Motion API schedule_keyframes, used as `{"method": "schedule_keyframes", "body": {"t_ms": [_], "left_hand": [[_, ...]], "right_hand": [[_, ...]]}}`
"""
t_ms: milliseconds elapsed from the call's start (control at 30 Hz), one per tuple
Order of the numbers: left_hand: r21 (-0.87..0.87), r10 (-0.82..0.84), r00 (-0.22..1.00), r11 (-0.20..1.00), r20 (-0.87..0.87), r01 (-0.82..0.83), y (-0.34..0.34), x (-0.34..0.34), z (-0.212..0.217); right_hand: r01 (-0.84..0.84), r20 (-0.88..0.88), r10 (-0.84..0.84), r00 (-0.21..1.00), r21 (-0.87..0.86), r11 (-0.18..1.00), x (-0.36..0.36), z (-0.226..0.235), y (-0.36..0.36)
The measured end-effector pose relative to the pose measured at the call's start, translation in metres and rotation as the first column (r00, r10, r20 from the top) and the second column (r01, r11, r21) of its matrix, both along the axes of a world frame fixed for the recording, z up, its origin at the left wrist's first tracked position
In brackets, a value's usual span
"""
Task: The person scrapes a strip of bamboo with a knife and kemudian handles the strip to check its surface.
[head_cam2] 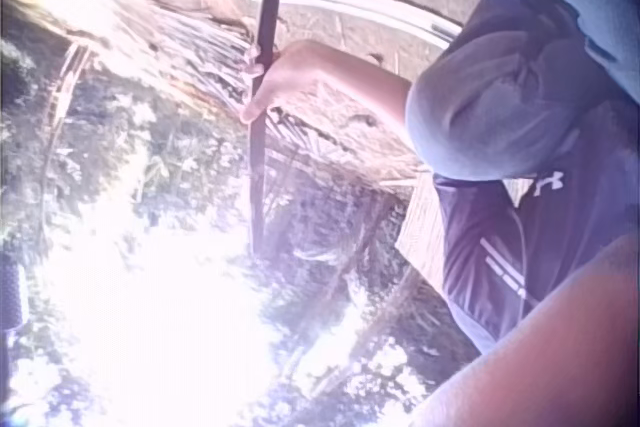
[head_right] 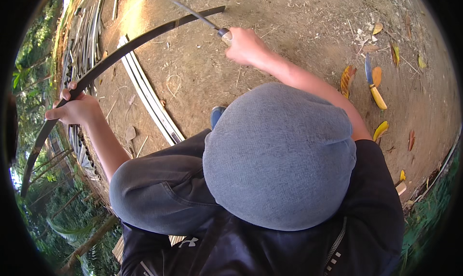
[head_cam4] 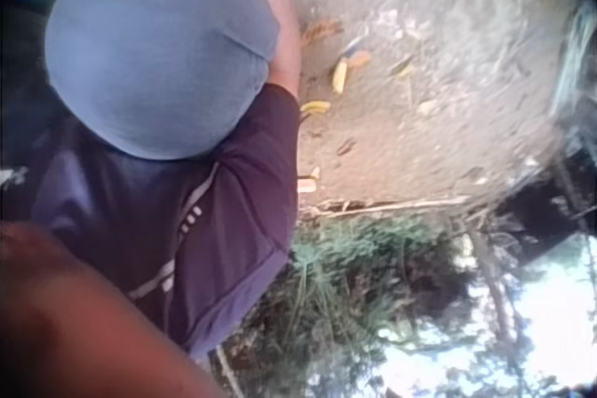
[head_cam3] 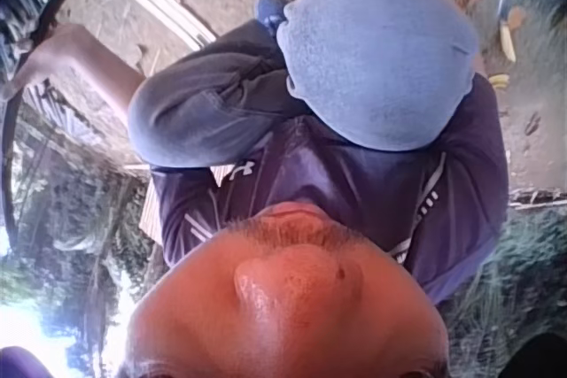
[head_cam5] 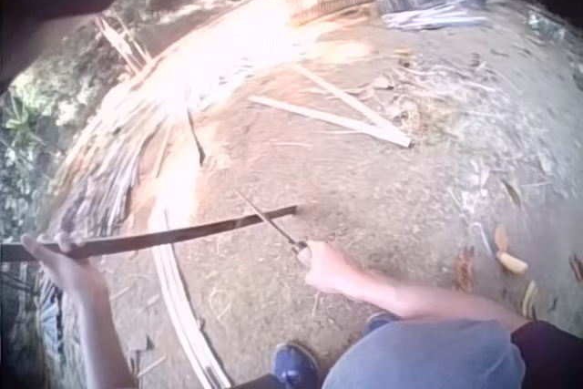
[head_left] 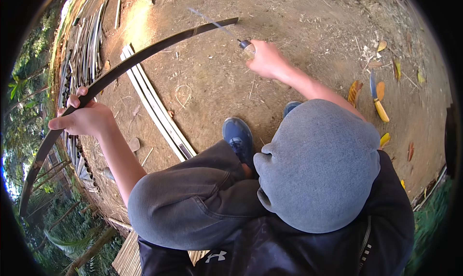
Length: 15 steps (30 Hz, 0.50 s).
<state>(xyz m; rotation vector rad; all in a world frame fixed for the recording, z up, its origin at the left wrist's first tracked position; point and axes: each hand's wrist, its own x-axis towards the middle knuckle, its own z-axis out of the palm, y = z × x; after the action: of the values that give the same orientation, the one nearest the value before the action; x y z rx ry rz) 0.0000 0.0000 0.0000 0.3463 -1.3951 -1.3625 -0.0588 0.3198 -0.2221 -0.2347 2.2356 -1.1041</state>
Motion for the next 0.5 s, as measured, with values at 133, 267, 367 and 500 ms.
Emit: {"method": "schedule_keyframes", "body": {"t_ms": [133, 267, 367, 500], "left_hand": [[-0.013, -0.031, 0.999, 0.999, 0.021, 0.031, -0.002, 0.005, -0.003], [0.013, -0.087, 0.996, 0.996, 0.012, 0.087, -0.007, 0.002, -0.002], [0.002, -0.014, 1.0, 1.0, 0.01, 0.014, -0.003, 0.0, 0.001], [0.038, 0.012, 1.0, 0.999, -0.006, -0.012, 0.002, 0.003, 0.001]], "right_hand": [[-0.034, -0.077, 0.035, 0.996, 0.017, 0.999, 0.007, 0.005, -0.001], [0.058, 0.066, -0.065, 0.996, 0.101, 0.993, -0.023, -0.029, 0.012], [0.04, 0.055, -0.044, 0.998, 0.075, 0.996, -0.022, -0.034, 0.005], [-0.027, -0.071, 0.029, 0.997, 0.036, 0.999, 0.0, -0.004, -0.009]]}}
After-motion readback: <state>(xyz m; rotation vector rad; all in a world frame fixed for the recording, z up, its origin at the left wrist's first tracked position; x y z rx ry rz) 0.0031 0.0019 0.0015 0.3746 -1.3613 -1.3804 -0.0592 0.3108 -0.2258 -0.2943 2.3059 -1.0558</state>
